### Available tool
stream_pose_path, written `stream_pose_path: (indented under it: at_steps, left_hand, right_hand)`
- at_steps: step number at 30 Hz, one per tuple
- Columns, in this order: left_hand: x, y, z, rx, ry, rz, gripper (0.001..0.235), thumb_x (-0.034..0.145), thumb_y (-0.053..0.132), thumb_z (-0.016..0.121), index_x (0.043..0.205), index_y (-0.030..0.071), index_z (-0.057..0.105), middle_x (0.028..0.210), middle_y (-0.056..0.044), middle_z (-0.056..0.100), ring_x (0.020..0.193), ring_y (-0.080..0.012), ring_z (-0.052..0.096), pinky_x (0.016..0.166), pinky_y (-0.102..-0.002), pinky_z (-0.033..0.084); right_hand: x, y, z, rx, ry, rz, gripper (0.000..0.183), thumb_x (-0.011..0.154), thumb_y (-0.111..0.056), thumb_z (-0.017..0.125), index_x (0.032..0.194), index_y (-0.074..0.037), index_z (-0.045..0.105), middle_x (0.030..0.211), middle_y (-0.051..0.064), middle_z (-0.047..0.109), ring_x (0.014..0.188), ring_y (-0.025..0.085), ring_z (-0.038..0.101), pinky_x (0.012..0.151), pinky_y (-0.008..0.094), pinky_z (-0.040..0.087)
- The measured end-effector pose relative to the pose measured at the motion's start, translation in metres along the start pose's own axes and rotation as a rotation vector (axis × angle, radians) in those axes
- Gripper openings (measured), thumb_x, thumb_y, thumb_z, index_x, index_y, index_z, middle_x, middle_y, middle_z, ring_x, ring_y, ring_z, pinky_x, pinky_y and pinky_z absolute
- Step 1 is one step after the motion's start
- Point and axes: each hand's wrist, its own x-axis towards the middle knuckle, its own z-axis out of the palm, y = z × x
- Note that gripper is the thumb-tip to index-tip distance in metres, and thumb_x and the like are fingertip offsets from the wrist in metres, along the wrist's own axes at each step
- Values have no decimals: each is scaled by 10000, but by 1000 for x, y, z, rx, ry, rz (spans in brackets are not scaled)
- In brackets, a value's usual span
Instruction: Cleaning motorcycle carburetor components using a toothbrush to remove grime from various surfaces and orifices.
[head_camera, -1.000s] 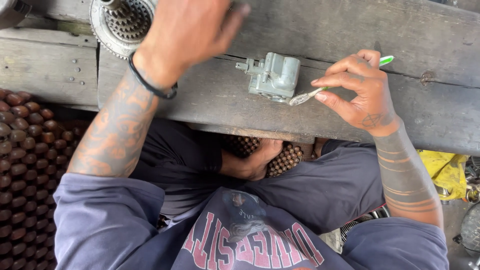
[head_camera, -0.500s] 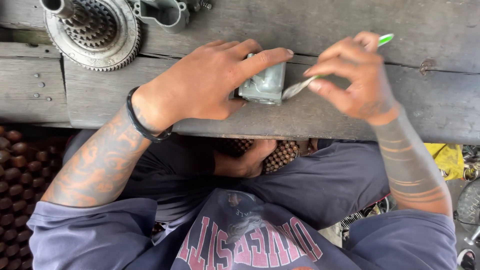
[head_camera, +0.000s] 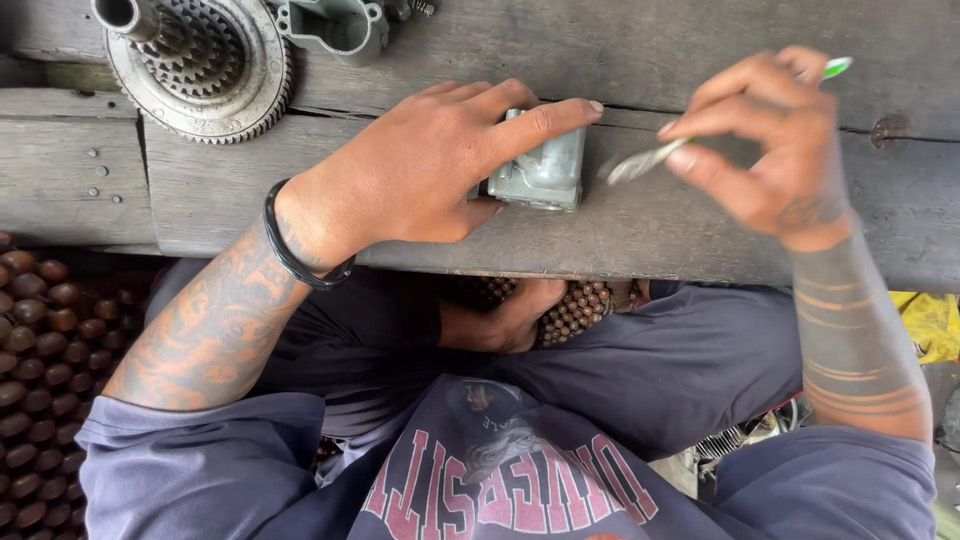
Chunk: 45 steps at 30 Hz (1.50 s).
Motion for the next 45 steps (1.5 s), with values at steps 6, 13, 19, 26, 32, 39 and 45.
stream_pose_path:
  at_steps: [6, 13, 19, 26, 32, 39, 45]
  left_hand:
    - [-1, 2, 2, -18, 14, -12, 990, 677, 65, 776, 1578, 196, 388, 1237, -105, 636, 956, -355, 679, 862, -454, 551]
    - [-3, 2, 2, 13, 23, -11, 966, 710, 104, 786, 1581, 185, 377, 1248, -121, 639, 966, -367, 678, 864, -459, 551]
    - [-2, 5, 0, 59, 18, -1, 989, 682, 83, 791, 1586, 192, 405, 1224, -106, 644, 942, -333, 676, 851, -427, 558]
    - [-2, 7, -1, 41, -3, -30, 1016, 662, 75, 791, 1591, 205, 400, 1223, -109, 638, 953, -343, 675, 841, -437, 558]
    - [-2, 8, -2, 33, -7, -26, 1024, 658, 63, 785, 1592, 203, 390, 1240, -106, 638, 963, -339, 672, 850, -431, 557]
    - [-1, 8, -2, 35, -18, -36, 1020, 665, 65, 785, 1591, 215, 385, 1258, -102, 636, 981, -338, 674, 862, -430, 558]
    - [-1, 11, -5, 40, -19, -37, 1023, 670, 55, 769, 1600, 209, 373, 1273, -126, 635, 986, -347, 674, 873, -435, 560]
  right_hand:
    - [14, -30, 13, -5, -90, -106, 104, 915, -165, 828, 999, -117, 792, 1043, 21, 651, 875, 152, 518, 1016, 401, 242]
    - [3, -14, 6, 32, -6, 7, 156, 905, -109, 820, 1052, -66, 790, 1070, 74, 675, 876, 178, 470, 1035, 404, 270]
    - [10, -22, 14, 35, -71, -100, 96, 913, -144, 833, 998, -117, 799, 1018, 12, 629, 853, 158, 486, 1014, 394, 236]
    - [11, -27, 14, 56, -38, -79, 115, 884, -117, 825, 995, -122, 793, 1020, 13, 645, 887, 163, 495, 1035, 398, 234]
    - [9, -14, 13, 45, -35, -90, 99, 915, -135, 835, 1006, -123, 797, 1028, 17, 649, 858, 152, 490, 1042, 403, 223]
    - [13, -32, 17, 78, -48, -128, 108, 872, -143, 823, 975, -146, 792, 996, -22, 630, 850, 160, 439, 1014, 401, 227]
    - [10, -4, 9, 45, 3, -83, 95, 932, -114, 829, 1022, -108, 798, 1059, 34, 654, 881, 155, 500, 1059, 405, 226]
